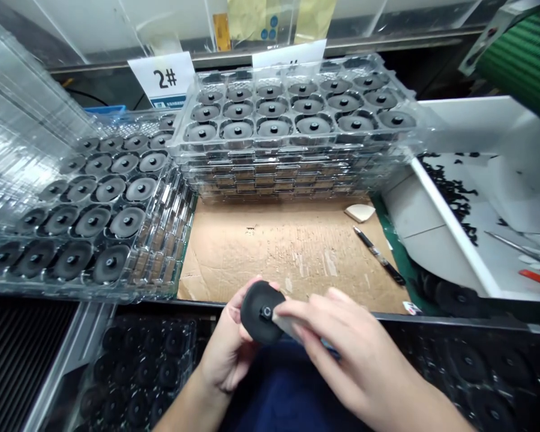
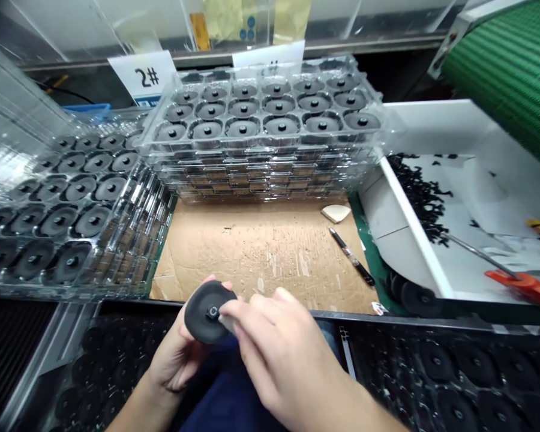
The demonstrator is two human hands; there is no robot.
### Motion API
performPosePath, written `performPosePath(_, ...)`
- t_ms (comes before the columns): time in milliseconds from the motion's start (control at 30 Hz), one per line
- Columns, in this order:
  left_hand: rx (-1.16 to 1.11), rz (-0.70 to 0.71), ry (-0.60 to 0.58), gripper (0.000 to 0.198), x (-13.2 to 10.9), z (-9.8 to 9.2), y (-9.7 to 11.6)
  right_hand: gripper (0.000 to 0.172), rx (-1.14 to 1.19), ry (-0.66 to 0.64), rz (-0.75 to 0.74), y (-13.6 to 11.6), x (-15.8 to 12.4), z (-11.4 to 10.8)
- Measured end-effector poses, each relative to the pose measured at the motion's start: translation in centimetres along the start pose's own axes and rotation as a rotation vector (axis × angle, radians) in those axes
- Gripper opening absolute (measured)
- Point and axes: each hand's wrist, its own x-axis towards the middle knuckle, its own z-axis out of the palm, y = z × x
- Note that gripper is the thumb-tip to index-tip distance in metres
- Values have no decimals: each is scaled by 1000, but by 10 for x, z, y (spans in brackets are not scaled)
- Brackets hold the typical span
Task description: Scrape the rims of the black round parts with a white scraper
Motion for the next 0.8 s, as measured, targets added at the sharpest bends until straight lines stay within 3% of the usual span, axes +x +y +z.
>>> performPosePath(100, -26, 16, 1, 49, 0, 0, -4, 25, -13, 128, 99, 10, -4, 1)
performPosePath(233, -74, -14, -37, 48, -3, 3, -4, 21, 296, 267, 391, 27, -13, 17)
performPosePath(400, -121, -28, -36, 55, -1, 0, -2, 27, 515, 233, 674, 46, -35, 38)
performPosePath(633, -144, -7, -36, 53, 3, 0, -8, 26, 506, 158, 679, 44, -47, 51)
performPosePath(800, -108, 71, 65, 49, 5, -2, -11, 25, 368, 197, 616, 47, -44, 45)
